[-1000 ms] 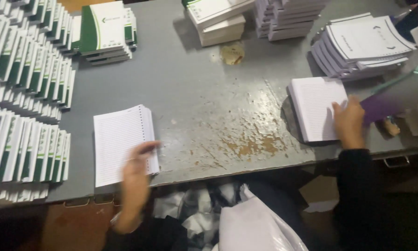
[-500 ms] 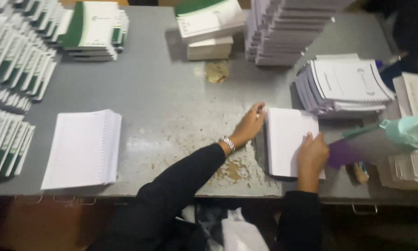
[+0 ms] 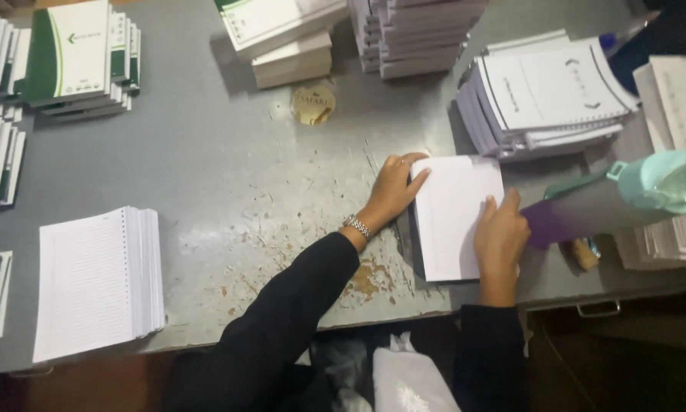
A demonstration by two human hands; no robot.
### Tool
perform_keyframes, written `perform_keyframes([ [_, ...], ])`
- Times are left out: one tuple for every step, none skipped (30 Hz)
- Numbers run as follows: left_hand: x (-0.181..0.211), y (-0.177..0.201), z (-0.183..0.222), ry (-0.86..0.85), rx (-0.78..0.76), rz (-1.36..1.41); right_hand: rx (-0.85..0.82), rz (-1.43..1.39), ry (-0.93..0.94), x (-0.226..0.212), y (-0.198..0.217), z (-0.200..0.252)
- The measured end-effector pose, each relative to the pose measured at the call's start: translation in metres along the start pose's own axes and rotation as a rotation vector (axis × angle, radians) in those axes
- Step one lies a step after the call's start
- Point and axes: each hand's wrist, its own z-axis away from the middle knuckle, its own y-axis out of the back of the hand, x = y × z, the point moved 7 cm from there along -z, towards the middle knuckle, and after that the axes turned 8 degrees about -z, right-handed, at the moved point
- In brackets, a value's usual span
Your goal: Inspecting and stacking notebook pages and covers in preparation for binding.
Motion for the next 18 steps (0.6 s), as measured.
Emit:
perform_keyframes([
  [-0.001,0.000,-0.001,-0.012,0.004,-0.007,0.002,0.003,-0.014,0.002,-0.001,-0.002],
  [-0.003,-0.002,0.005,-0.013,0.000,-0.013,-0.009,0.011,-0.032,0.006,-0.004,0.001],
  [-0.002,0.001,0.008,-0.004,0.007,-0.010,-0.015,0.014,-0.023,0.011,-0.004,0.000],
  [0.001,0.003,0.009,-0.013,0.004,-0.006,-0.019,-0.007,-0.046,0.017,-0.005,-0.001],
  [0.003,0.006,0.011,-0.021,0.001,-0.003,-0.023,-0.028,-0.070,0.024,-0.006,-0.002],
  [0.004,0.007,0.012,-0.020,0.001,-0.002,-0.024,-0.027,-0.071,0.018,-0.002,0.000],
  [0.004,0.007,0.013,-0.019,-0.007,0.008,-0.046,-0.021,-0.084,0.014,0.001,0.001],
  [0.004,0.007,0.014,-0.022,-0.021,0.017,-0.066,-0.018,-0.104,0.011,0.003,0.005],
  [0.003,0.007,0.012,-0.024,-0.029,0.015,-0.066,-0.021,-0.113,0.014,0.000,0.002],
  [0.002,0.006,0.013,-0.032,-0.013,0.006,-0.067,-0.025,-0.090,0.017,-0.002,0.001],
  [0.002,0.006,0.014,-0.039,0.003,-0.003,-0.068,-0.030,-0.067,0.019,-0.004,-0.001],
  [0.004,0.008,0.016,-0.041,0.004,-0.004,-0.066,-0.032,-0.067,0.029,-0.010,-0.001],
  [0.005,0.009,0.019,-0.031,-0.001,-0.001,-0.073,-0.014,-0.051,0.038,-0.016,-0.002],
  [0.006,0.013,0.018,-0.025,0.001,-0.003,-0.075,0.000,-0.029,0.043,-0.022,-0.006],
  [0.006,0.013,0.015,-0.031,0.008,-0.007,-0.068,-0.005,-0.024,0.038,-0.020,-0.009],
  [0.004,0.010,0.017,-0.024,0.011,-0.011,-0.056,0.037,-0.003,0.033,-0.018,-0.005],
  [0.002,0.008,0.020,-0.017,0.015,-0.015,-0.044,0.079,0.018,0.029,-0.016,-0.001],
  [0.002,0.008,0.022,-0.014,0.006,-0.014,-0.049,0.081,0.011,0.031,-0.018,0.002],
])
